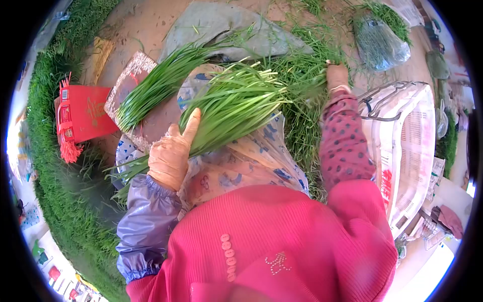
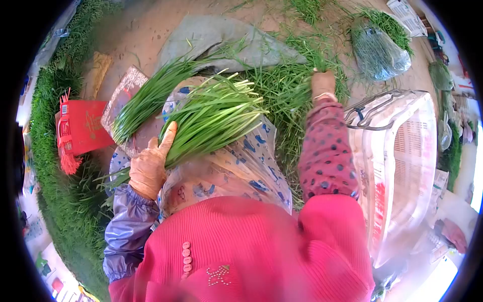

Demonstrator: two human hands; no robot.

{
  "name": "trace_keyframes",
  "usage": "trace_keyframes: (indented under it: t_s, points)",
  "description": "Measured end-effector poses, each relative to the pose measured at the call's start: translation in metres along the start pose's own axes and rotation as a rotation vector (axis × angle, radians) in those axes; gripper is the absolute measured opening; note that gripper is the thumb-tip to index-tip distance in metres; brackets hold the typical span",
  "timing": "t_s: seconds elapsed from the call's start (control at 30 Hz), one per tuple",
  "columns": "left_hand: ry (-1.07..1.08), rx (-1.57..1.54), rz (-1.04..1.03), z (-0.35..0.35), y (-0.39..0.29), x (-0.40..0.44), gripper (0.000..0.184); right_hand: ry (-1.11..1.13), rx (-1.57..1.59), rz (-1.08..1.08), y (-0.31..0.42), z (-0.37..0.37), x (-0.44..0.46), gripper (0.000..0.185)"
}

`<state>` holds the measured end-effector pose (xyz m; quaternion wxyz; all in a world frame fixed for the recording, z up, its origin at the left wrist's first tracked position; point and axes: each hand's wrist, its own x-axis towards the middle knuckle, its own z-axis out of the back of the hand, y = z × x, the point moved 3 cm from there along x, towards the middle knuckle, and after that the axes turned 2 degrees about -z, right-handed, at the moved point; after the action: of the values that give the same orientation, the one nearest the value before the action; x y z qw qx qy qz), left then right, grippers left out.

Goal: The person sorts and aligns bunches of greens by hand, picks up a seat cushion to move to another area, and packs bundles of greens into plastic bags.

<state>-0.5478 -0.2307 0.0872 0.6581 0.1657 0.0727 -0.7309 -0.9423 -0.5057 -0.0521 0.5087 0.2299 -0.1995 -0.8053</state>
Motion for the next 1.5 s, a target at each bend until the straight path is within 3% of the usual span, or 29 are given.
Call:
trace_keyframes:
  t_s: [0.07,0.13,0.2,0.27,0.3,0.37,0.43,0.47,0.53,0.57,0.73,0.83,1.0,1.1,1.17,1.23,1.3,1.37,1.43,1.5]
  points:
    - [-0.013,0.052,-0.010,0.002,-0.001,0.000,0.084,0.033,-0.072,0.019,0.015,0.017,0.002,0.033]
    - [-0.087,0.157,-0.031,0.005,-0.005,0.003,0.079,0.306,-0.428,0.286,0.072,0.037,-0.045,0.037]
    - [-0.065,0.196,-0.028,0.013,-0.008,0.008,0.081,0.448,-0.411,0.504,0.117,0.045,-0.094,0.035]
    - [-0.045,0.241,-0.033,0.015,-0.012,0.012,0.083,0.588,-0.279,0.723,0.145,0.035,-0.145,0.067]
    - [-0.072,0.310,-0.043,0.016,-0.014,0.014,0.081,0.640,-0.287,0.838,0.150,0.022,-0.162,0.068]
    - [-0.109,0.387,-0.055,0.020,-0.017,0.017,0.080,0.657,-0.520,0.683,0.173,0.004,-0.199,0.070]
    - [-0.116,0.449,-0.075,0.020,-0.019,0.017,0.078,0.427,-0.334,0.831,0.161,-0.027,-0.214,0.053]
    - [-0.102,0.464,-0.066,0.019,-0.019,0.016,0.079,0.432,-0.332,0.836,0.157,-0.032,-0.212,0.053]
    - [-0.116,0.470,-0.055,0.014,-0.019,0.008,0.079,0.565,-0.323,0.534,0.148,-0.037,-0.204,0.031]
    - [-0.140,0.479,-0.053,0.013,-0.019,0.006,0.079,0.462,-0.267,0.559,0.127,-0.047,-0.191,0.023]
    - [-0.206,0.501,-0.098,0.015,-0.026,0.000,0.080,0.195,-0.186,0.558,0.097,-0.042,-0.170,0.017]
    - [-0.215,0.506,-0.097,0.016,-0.025,-0.005,0.078,0.196,-0.235,0.377,0.051,-0.047,-0.129,0.018]
    - [-0.247,0.532,-0.115,0.011,-0.010,-0.017,0.082,0.143,-0.374,0.346,-0.032,-0.035,-0.054,0.023]
    - [-0.289,0.492,-0.173,0.006,-0.001,-0.020,0.080,0.296,-0.503,0.191,-0.011,-0.004,-0.039,0.034]
    - [-0.313,0.489,-0.190,0.005,0.000,-0.021,0.080,0.463,-0.714,0.274,0.039,0.011,-0.057,0.053]
    - [-0.334,0.486,-0.218,0.005,0.001,-0.019,0.079,0.857,-0.602,0.433,0.087,0.004,-0.074,0.069]
    - [-0.380,0.462,-0.265,0.009,0.002,-0.016,0.078,1.059,-0.248,0.459,0.115,-0.006,-0.105,0.072]
    - [-0.415,0.480,-0.284,0.012,0.001,-0.013,0.077,1.179,-0.296,0.658,0.153,-0.009,-0.144,0.068]
    - [-0.450,0.501,-0.308,0.015,0.001,-0.012,0.075,1.186,-0.297,0.787,0.167,-0.033,-0.170,0.052]
    - [-0.462,0.519,-0.282,0.017,0.004,-0.011,0.082,1.140,-0.169,0.785,0.167,-0.047,-0.191,0.045]
